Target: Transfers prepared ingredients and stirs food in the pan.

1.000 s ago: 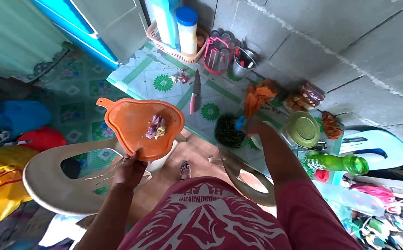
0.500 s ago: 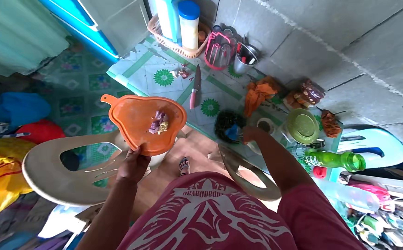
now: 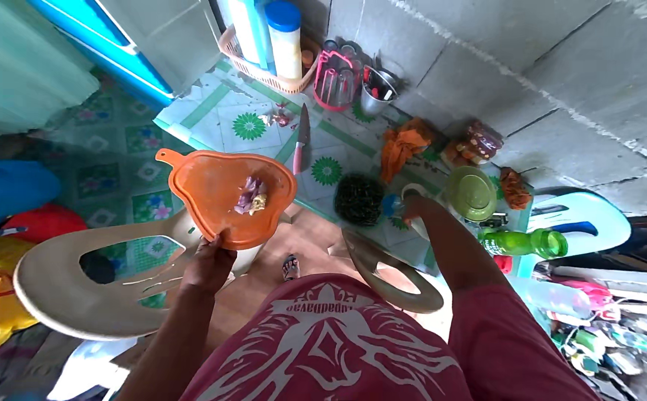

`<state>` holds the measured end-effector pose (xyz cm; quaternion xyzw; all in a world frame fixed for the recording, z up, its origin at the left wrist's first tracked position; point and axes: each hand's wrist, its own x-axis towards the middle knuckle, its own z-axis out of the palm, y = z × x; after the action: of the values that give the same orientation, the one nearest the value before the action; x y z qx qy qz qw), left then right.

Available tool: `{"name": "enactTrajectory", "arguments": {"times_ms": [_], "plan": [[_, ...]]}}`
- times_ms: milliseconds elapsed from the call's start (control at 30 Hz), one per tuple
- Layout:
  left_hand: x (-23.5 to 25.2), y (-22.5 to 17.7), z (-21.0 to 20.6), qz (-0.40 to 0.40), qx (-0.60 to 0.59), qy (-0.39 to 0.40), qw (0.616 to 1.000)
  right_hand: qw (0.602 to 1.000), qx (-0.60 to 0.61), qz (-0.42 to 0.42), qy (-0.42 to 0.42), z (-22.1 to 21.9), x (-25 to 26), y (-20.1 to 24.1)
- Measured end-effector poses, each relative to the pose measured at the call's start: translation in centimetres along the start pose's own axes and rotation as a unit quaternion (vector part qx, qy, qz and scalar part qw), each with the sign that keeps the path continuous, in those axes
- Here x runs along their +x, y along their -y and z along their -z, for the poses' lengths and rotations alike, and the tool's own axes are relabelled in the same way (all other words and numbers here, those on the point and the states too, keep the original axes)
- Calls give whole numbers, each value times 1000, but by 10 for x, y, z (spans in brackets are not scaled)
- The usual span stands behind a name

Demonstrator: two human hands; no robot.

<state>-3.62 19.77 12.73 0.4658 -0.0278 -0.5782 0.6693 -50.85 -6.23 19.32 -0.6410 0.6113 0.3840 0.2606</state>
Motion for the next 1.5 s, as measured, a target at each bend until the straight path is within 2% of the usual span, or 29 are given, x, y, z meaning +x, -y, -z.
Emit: {"name": "enactTrajectory", "arguments": {"times_ms": [233, 367, 500, 700, 1000, 1133, 1333, 1500], "plan": [[-9, -4, 8, -3, -12, -5, 1000, 999, 38, -6, 0, 37, -4, 14], [-15, -5, 12, -4, -12, -18, 1000, 999, 37, 29, -12, 47, 16, 23], [-19, -6, 18, -1, -12, -23, 1000, 998, 47, 23, -31, 58, 27, 38], [-23, -7, 23, 0, -13, -36, 999, 997, -61, 26, -45, 64, 26, 71], [-15, -3, 20, -3, -22, -28, 999, 993, -100, 55, -11, 50, -8, 105], [-13, -1, 15, 7, -19, -13, 1000, 988, -135, 76, 14, 39, -18, 104], [-10, 5, 8, 8, -12, 4, 1000, 988, -121, 87, 27, 6, -9, 77], [-8, 7, 1, 17, -5, 8, 1000, 993, -93, 46, 52, 5, -22, 60]]}}
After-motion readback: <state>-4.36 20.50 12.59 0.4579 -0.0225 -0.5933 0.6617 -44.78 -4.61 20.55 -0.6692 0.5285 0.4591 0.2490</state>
